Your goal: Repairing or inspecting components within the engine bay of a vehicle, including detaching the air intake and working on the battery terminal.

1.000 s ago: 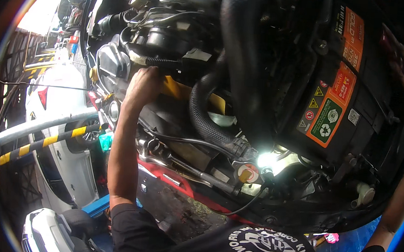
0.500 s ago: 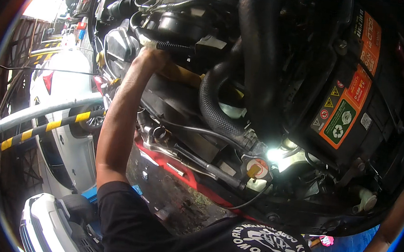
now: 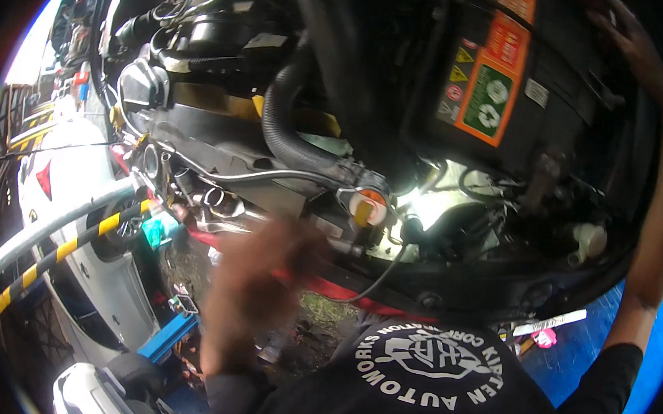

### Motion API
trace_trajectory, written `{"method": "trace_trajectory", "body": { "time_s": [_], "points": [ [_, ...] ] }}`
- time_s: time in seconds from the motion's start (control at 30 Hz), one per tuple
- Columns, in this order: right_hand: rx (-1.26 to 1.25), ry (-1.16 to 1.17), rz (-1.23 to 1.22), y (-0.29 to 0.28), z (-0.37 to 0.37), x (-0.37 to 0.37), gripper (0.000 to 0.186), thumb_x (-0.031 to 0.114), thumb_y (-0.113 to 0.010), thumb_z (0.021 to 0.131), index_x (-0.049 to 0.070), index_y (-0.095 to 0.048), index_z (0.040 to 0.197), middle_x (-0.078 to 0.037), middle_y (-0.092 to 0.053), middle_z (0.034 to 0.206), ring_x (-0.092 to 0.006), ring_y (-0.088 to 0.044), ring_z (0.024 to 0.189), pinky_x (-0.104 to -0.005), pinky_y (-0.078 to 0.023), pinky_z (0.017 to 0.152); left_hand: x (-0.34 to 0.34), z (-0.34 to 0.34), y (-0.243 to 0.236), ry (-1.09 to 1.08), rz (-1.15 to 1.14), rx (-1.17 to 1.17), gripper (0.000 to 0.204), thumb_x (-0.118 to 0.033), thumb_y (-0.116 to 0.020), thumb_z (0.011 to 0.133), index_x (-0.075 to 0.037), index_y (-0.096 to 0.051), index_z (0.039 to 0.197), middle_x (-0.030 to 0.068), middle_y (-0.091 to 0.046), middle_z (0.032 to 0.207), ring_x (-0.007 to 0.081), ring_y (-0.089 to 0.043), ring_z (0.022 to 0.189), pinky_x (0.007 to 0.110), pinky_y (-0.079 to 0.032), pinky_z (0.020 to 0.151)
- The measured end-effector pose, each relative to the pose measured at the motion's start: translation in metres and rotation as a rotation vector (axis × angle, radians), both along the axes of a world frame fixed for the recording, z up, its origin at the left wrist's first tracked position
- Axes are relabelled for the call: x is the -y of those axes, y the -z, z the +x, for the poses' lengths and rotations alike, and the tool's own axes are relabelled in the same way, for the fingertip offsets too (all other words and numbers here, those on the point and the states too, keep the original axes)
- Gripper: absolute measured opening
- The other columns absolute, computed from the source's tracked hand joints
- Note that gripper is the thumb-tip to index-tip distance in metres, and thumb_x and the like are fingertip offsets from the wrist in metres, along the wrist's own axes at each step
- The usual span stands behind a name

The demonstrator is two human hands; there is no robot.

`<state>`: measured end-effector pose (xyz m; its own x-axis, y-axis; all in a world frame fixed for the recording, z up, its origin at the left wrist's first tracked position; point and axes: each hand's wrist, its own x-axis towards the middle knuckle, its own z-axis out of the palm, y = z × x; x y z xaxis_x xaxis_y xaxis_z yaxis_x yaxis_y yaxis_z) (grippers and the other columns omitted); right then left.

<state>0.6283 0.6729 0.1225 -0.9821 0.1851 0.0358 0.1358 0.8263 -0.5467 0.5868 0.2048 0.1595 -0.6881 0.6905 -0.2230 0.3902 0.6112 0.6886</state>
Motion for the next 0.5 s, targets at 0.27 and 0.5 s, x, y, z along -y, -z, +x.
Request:
{"method": "trace_trajectory", "body": {
  "time_s": [0.27,0.5],
  "points": [
    [0.163,0.182,-0.172,-0.021,0.005,0.008,0.067,0.013,-0.064,0.095,0.024,-0.034,0.153,-0.013,-0.057,0.132,-0.0225,-0.057,0.114,-0.0339,-0.046,0.099,-0.008,0.111,0.069,0.163,-0.258,-0.248,0.033,-0.019,-0.073,0.083,-0.004,-0.064,0.111,0.0106,-0.058,0.092,0.0303,-0.059,0.071,0.039,-0.050,0.065],
    [0.160,0.076,0.199,-0.015,0.007,-0.015,0.067,0.030,-0.065,0.095,0.027,-0.033,0.153,-0.017,-0.053,0.134,-0.0295,-0.053,0.120,-0.0401,-0.043,0.103,-0.038,0.132,0.041,-0.355,0.179,0.273,0.015,-0.010,-0.060,0.096,-0.002,-0.055,0.108,0.0080,-0.058,0.086,0.0166,-0.056,0.069,0.030,-0.045,0.058]
  ]
}}
